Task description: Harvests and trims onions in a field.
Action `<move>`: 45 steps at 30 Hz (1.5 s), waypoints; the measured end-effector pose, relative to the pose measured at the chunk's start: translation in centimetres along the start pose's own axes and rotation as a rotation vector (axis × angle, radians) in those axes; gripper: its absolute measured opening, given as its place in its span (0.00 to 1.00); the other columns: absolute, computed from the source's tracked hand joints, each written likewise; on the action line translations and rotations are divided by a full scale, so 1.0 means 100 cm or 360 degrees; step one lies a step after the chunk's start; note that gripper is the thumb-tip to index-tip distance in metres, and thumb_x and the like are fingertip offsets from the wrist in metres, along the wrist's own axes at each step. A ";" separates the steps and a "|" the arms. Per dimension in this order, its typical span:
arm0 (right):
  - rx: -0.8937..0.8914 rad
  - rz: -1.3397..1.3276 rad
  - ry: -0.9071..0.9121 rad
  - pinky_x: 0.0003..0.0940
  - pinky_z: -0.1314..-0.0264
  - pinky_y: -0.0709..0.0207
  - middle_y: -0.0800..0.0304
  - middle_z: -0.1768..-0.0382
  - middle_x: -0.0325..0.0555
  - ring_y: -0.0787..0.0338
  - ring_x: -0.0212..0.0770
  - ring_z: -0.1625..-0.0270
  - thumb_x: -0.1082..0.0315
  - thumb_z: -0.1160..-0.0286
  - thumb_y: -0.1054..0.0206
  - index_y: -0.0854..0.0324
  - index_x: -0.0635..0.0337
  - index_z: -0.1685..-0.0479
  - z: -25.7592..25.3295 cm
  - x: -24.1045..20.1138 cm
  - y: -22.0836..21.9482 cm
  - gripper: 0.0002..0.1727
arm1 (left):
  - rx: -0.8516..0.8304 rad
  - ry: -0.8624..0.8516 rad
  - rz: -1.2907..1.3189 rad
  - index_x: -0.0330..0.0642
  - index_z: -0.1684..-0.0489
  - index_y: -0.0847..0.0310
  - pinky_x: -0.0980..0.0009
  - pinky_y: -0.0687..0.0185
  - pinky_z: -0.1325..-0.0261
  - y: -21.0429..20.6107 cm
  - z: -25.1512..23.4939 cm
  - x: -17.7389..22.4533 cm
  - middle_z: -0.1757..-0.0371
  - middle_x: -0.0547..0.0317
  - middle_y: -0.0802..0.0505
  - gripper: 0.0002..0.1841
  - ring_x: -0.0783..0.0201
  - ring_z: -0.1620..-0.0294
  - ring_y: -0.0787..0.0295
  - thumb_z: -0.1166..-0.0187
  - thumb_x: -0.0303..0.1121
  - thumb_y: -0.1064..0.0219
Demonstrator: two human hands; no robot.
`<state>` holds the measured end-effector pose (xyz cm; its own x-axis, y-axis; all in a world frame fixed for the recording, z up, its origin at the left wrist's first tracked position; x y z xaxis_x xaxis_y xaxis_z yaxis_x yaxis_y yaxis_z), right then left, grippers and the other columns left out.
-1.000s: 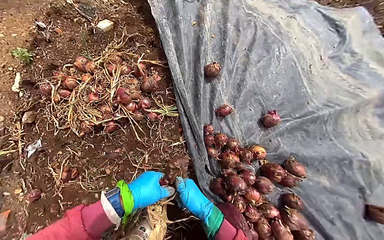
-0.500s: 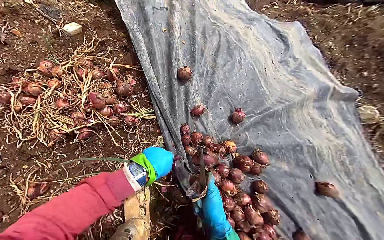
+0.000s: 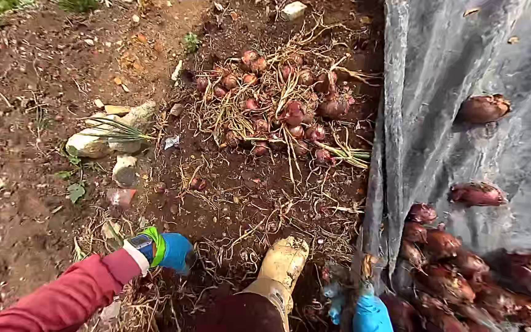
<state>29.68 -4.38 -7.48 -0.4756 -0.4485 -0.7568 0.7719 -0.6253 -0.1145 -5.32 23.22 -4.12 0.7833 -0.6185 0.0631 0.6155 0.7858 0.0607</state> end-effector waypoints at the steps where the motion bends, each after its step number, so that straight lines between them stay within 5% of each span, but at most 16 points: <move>1: -0.0021 0.0102 -0.0092 0.40 0.78 0.12 0.05 0.72 0.50 0.11 0.43 0.81 0.39 0.07 0.60 0.14 0.64 0.55 0.001 0.005 -0.009 0.38 | 0.0423 0.0040 0.0413 0.49 0.40 0.10 0.40 0.20 0.28 0.034 0.000 -0.025 0.44 0.50 0.05 0.24 0.50 0.38 0.09 0.23 0.56 0.27; 5: -0.0007 0.0341 -0.0297 0.45 0.68 0.09 0.04 0.67 0.55 0.06 0.49 0.74 0.53 0.09 0.42 0.12 0.68 0.55 -0.012 0.002 -0.031 0.24 | 0.1638 0.0513 0.1019 0.59 0.45 0.07 0.35 0.20 0.30 0.144 -0.006 -0.115 0.42 0.55 0.04 0.17 0.49 0.35 0.10 0.27 0.53 0.24; 11: 0.0180 0.0525 -0.0204 0.37 0.64 0.09 0.05 0.66 0.46 0.05 0.39 0.68 0.78 0.26 0.39 0.17 0.68 0.50 -0.003 -0.026 -0.019 0.10 | 0.1191 0.0427 0.0295 0.53 0.30 0.16 0.33 0.12 0.42 0.167 -0.128 -0.111 0.31 0.35 0.15 0.37 0.35 0.36 0.13 0.49 0.35 0.13; 13: 0.0181 0.0419 -0.0150 0.37 0.70 0.10 0.06 0.71 0.46 0.09 0.38 0.76 0.73 0.17 0.42 0.17 0.68 0.53 -0.004 -0.022 -0.015 0.10 | 0.1173 0.0404 0.0403 0.49 0.28 0.19 0.35 0.11 0.42 0.181 -0.101 -0.083 0.27 0.35 0.19 0.41 0.36 0.37 0.12 0.49 0.42 0.11; 14: 0.0154 0.0336 -0.0158 0.40 0.75 0.13 0.06 0.73 0.51 0.11 0.42 0.80 0.62 0.07 0.49 0.14 0.69 0.55 -0.009 -0.014 -0.016 0.21 | 0.1242 0.0331 0.0527 0.48 0.29 0.19 0.35 0.12 0.41 0.188 -0.080 -0.062 0.30 0.40 0.16 0.42 0.40 0.39 0.10 0.50 0.51 0.11; 16: 0.0078 0.0200 -0.0193 0.42 0.81 0.16 0.13 0.80 0.51 0.16 0.44 0.85 0.44 0.05 0.61 0.15 0.65 0.64 -0.021 0.004 -0.029 0.37 | 0.1393 0.0024 0.0850 0.48 0.40 0.14 0.41 0.12 0.44 0.196 -0.036 -0.004 0.48 0.50 0.06 0.39 0.50 0.48 0.07 0.48 0.66 0.17; 20: -0.0109 0.0068 -0.0130 0.39 0.81 0.19 0.19 0.87 0.43 0.19 0.41 0.86 0.38 0.25 0.33 0.18 0.60 0.75 -0.044 0.000 -0.079 0.30 | 0.0982 -0.0819 0.1707 0.45 0.44 0.15 0.59 0.07 0.71 0.158 -0.014 0.134 0.66 0.51 0.05 0.31 0.57 0.75 0.07 0.25 0.66 0.32; 23: -0.0016 0.0162 0.0237 0.39 0.72 0.13 0.12 0.79 0.39 0.14 0.37 0.79 0.33 0.42 0.20 0.13 0.58 0.64 -0.050 -0.035 -0.087 0.33 | 0.0468 -0.1043 0.1879 0.45 0.45 0.13 0.63 0.12 0.75 0.115 -0.037 0.213 0.71 0.48 0.08 0.34 0.57 0.79 0.12 0.16 0.69 0.46; 26: 0.0260 0.0347 0.0426 0.39 0.76 0.16 0.17 0.83 0.36 0.17 0.35 0.82 0.19 0.32 0.45 0.14 0.53 0.72 -0.049 -0.041 -0.058 0.42 | 0.0332 -0.0939 0.1699 0.45 0.50 0.14 0.67 0.20 0.79 0.109 -0.044 0.248 0.77 0.54 0.13 0.35 0.63 0.84 0.20 0.14 0.69 0.52; 28: 0.0436 0.0293 0.0513 0.40 0.82 0.20 0.21 0.88 0.36 0.20 0.36 0.86 0.19 0.24 0.62 0.18 0.51 0.80 -0.041 -0.051 -0.034 0.47 | 0.0480 -0.0963 0.1260 0.45 0.46 0.15 0.65 0.16 0.73 0.128 -0.033 0.275 0.72 0.55 0.11 0.34 0.63 0.79 0.15 0.15 0.69 0.49; 31: 0.0866 0.0037 0.0382 0.38 0.88 0.23 0.23 0.90 0.38 0.23 0.37 0.90 0.26 0.17 0.61 0.19 0.55 0.80 -0.015 -0.058 0.024 0.44 | 0.0821 -0.1016 0.0491 0.50 0.25 0.23 0.49 0.10 0.40 0.150 0.003 0.335 0.46 0.55 0.05 0.43 0.57 0.45 0.06 0.32 0.74 0.32; 33: 0.1112 -0.0169 0.0165 0.41 0.91 0.25 0.27 0.92 0.41 0.26 0.40 0.93 0.32 0.11 0.66 0.23 0.58 0.76 -0.015 -0.040 0.071 0.43 | 0.1008 -0.1122 0.0092 0.53 0.13 0.33 0.46 0.12 0.37 0.167 0.020 0.374 0.29 0.53 0.13 0.51 0.53 0.36 0.10 0.36 0.72 0.26; 35: 0.1248 -0.0389 -0.0061 0.43 0.90 0.28 0.31 0.91 0.42 0.29 0.41 0.92 0.30 0.12 0.69 0.26 0.57 0.72 -0.002 -0.004 0.107 0.42 | 0.1206 -0.1147 0.0128 0.55 0.18 0.24 0.51 0.14 0.35 0.193 0.014 0.375 0.30 0.55 0.13 0.38 0.57 0.37 0.12 0.27 0.61 0.25; 38: 0.1160 -0.0423 0.0037 0.43 0.90 0.24 0.28 0.91 0.42 0.26 0.42 0.92 0.31 0.12 0.73 0.23 0.57 0.67 0.006 -0.012 0.123 0.43 | 0.1657 -0.0692 0.0377 0.58 0.37 0.10 0.47 0.13 0.35 0.290 -0.018 0.321 0.41 0.60 0.05 0.16 0.57 0.39 0.08 0.15 0.48 0.36; 42: 0.0981 -0.0329 -0.0087 0.44 0.88 0.20 0.21 0.89 0.46 0.21 0.44 0.90 0.33 0.10 0.72 0.20 0.61 0.68 0.008 -0.001 0.097 0.45 | 0.1711 0.0180 0.0411 0.41 0.29 0.22 0.32 0.16 0.40 0.369 -0.078 0.249 0.40 0.38 0.08 0.35 0.38 0.39 0.08 0.19 0.64 0.40; 45: 0.0804 -0.0281 -0.0159 0.43 0.86 0.18 0.19 0.88 0.47 0.19 0.44 0.89 0.35 0.09 0.72 0.19 0.62 0.74 -0.011 0.004 0.077 0.46 | 0.1248 0.0332 0.0229 0.28 0.34 0.20 0.36 0.22 0.30 0.388 -0.072 0.279 0.34 0.31 0.12 0.31 0.37 0.29 0.14 0.17 0.52 0.34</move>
<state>35.86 -8.67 -9.31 -0.6364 -0.3517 -0.6865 0.3895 -0.9147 0.1076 41.02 36.50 -7.20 0.8974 -0.4373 -0.0581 0.3288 0.5752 0.7491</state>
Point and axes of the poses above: each hand's wrist, its own z-axis away from the middle knuckle, its own y-axis out of the back of the hand, x = y × z, the point moved 10 cm from there along -z, towards the middle knuckle
